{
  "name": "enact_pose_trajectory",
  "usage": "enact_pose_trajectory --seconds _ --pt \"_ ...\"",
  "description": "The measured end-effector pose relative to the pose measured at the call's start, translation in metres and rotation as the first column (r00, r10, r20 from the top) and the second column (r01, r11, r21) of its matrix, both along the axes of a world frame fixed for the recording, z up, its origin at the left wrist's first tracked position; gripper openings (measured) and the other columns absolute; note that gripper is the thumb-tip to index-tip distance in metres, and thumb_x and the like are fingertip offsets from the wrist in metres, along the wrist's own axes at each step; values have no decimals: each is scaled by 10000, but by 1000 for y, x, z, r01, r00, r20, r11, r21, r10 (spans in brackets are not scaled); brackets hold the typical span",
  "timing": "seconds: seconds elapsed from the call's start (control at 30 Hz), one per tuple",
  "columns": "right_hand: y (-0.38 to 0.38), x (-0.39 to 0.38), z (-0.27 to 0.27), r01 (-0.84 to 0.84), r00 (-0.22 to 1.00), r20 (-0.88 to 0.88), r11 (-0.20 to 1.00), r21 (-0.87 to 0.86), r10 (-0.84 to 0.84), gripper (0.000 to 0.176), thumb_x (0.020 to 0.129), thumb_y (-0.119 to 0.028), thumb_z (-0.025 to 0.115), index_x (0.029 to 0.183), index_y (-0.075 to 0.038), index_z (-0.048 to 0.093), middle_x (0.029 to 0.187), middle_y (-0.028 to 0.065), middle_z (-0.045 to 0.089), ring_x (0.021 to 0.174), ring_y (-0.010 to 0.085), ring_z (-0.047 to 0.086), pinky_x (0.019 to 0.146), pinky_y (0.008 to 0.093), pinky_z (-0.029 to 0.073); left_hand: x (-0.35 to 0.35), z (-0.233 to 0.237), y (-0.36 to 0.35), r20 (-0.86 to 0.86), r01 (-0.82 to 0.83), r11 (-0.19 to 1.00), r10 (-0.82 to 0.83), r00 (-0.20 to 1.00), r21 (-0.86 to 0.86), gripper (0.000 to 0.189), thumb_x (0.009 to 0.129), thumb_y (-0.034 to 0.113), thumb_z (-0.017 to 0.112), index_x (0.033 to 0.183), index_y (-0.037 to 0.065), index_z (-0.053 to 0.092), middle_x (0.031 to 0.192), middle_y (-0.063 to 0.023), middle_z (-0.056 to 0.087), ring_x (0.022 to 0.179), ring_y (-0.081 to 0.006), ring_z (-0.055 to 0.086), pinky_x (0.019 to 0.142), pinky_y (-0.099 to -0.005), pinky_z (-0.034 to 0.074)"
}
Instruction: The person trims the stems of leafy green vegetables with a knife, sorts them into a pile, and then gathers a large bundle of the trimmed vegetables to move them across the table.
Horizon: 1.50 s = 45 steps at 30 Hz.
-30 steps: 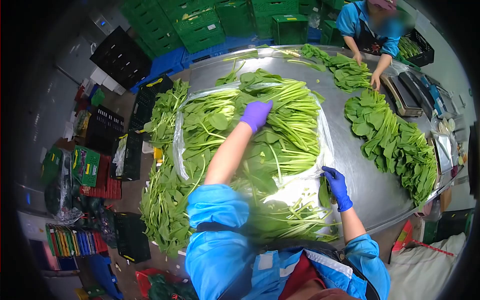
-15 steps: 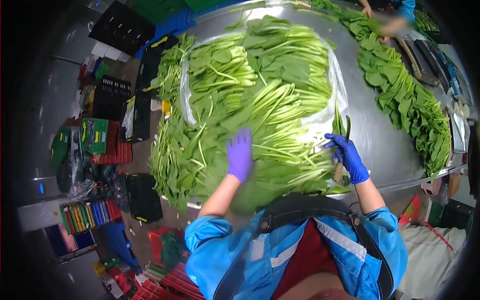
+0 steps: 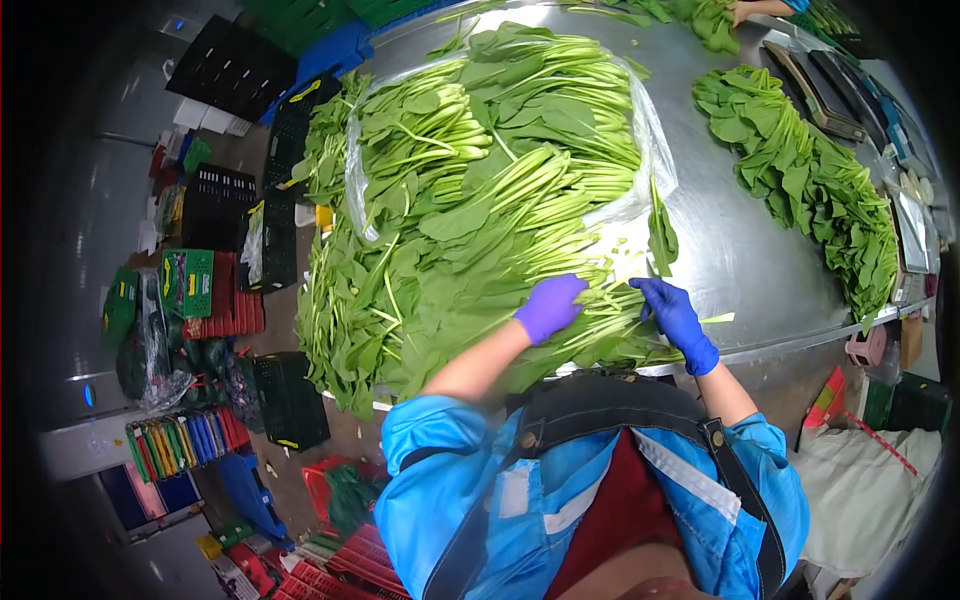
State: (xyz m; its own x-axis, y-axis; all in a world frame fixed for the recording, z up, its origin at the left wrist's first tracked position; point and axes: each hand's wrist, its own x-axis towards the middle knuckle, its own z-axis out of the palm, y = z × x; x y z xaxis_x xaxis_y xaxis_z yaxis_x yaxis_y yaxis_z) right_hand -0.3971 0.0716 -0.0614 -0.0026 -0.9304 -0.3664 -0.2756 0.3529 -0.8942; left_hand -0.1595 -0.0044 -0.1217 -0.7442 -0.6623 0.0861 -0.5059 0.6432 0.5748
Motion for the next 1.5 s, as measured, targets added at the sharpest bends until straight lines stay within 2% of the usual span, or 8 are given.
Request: enact_pose_trajectory --seconds 0.23,0.73,0.93,1.0,1.1,1.27,1.33,1.5 --pt "-3 36 -8 -283 888 -439 915 -289 135 391 753 -76 585 1140 -116 609 753 200 619 680 363 613 591 410 477 -3 111 -8 -123 -8 462 254 959 887 350 742 187 754 1022 15 633 739 20 577 692 -59 504 630 -214 429" --pt "-1 47 -9 -188 975 117 982 -12 188 333 796 -266 717 913 31 622 673 33 597 582 71 553 549 218 439 17 76 14 -189 30 429 334 923 903 307 707 98 772 963 31 618 889 -25 648 805 -97 591 722 -240 474" --pt "8 41 -6 -113 982 169 974 195 80 285 796 -272 712 714 -25 595 572 7 572 514 64 535 472 217 412 33 95 12 114 -290 780 275 955 555 448 752 191 736 1149 59 575 954 -121 661 834 -188 629 776 -288 482" --pt "14 41 -25 -163 971 180 986 19 157 283 808 -277 700 682 -53 584 588 12 589 499 59 528 443 221 404 24 84 17 -190 -85 993 69 979 -79 508 769 259 712 1209 67 545 1009 -155 655 906 -264 638 821 -336 482" --pt "1 47 12 -161 963 253 955 250 96 294 820 -311 684 712 -49 605 593 10 581 497 65 533 448 222 407 13 70 38 -110 93 878 -46 993 469 543 772 305 693 1237 73 535 1032 -189 643 968 -326 621 859 -358 472" --pt "-26 -5 -38 -177 712 -686 984 32 150 263 774 -285 675 842 -36 629 699 151 628 626 317 615 584 398 486 36 92 -2 37 -226 470 378 925 853 452 750 290 688 1134 74 587 929 -153 660 833 -290 642 748 -353 495" --pt "-38 -4 -36 -110 673 -736 994 0 75 275 743 -278 689 872 -44 624 734 168 630 673 354 615 615 424 486 43 95 -19 57 -351 869 354 934 350 345 733 276 689 1008 75 635 852 -153 651 735 -284 634 675 -368 492" --pt "-65 31 -81 -357 803 -550 924 -137 229 416 698 -235 705 1074 -87 608 948 143 643 837 319 625 743 399 492 18 61 -15 196 -229 971 212 957 69 265 713 280 687 906 100 668 825 -152 645 732 -328 610 657 -409 485"
